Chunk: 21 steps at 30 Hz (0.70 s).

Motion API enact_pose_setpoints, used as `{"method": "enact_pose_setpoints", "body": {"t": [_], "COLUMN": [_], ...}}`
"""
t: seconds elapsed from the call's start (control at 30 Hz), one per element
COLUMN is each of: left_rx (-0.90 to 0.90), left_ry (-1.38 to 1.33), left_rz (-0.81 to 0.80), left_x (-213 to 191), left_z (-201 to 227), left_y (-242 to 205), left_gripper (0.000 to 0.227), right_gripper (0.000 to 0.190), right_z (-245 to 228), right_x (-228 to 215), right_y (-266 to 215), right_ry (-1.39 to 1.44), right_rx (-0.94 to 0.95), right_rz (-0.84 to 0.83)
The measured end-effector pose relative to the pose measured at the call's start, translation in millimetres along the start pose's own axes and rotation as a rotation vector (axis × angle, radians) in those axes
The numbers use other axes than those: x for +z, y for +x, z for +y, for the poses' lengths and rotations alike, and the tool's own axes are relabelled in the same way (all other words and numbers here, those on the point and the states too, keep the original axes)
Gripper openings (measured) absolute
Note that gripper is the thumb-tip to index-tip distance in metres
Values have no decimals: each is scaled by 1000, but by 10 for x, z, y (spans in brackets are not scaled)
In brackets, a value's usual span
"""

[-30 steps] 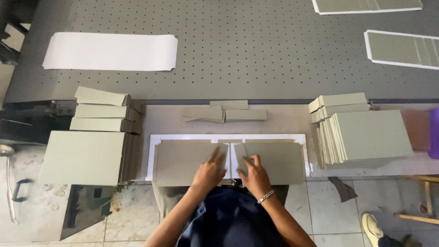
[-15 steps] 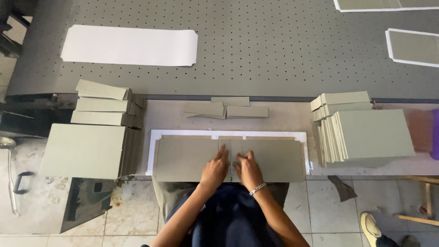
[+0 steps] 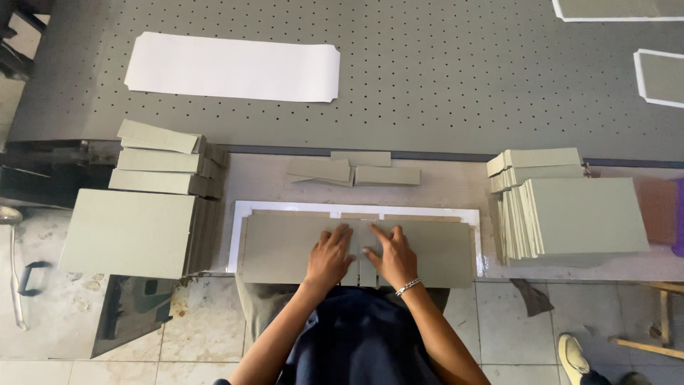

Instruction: The person assembles books by placing a stack of pages onto a white board, covering them with a red cover sheet, and pressing down to secure the assembly. The person then moves the completed book aside and repeats the process with new materials.

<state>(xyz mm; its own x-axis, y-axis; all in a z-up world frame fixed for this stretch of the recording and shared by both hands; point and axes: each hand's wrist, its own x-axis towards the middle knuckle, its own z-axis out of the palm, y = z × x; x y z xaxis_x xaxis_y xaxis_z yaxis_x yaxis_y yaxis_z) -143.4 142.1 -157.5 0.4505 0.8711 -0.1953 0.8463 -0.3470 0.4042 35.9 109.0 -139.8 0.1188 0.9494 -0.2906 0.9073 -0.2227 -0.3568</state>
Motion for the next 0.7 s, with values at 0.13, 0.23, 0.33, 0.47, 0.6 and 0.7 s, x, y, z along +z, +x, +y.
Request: {"method": "enact_pose_setpoints", "body": {"t": [0.13,0.23,0.33,0.47,0.6,0.7], "left_rx": [16,36,24,-40,-161,-92], "left_ry": [-23,-143,-468,-768,-161,-117], "left_rz": [-12,70,220,469,591,657], "left_x": [40,151,140,167,162,183], "left_z": [-142,-361,-518,-908,-1080,-1145], "left_y": [76,167,248,173,-130,-142], "left_gripper": [67,55,35,25,25,23], "right_gripper": [62,63,68,64,81,81], "right_z": [-11,-27,-101,193,375,387], "right_x": [130,215,147,429,661,568], "right_y": [75,139,143,151,182,389], "right_ry": [28,45,165,151,182,128], "right_rx": [-24,-37,-61,-112,-92,-226], "right_rz": [68,100,158,584,563,578]}}
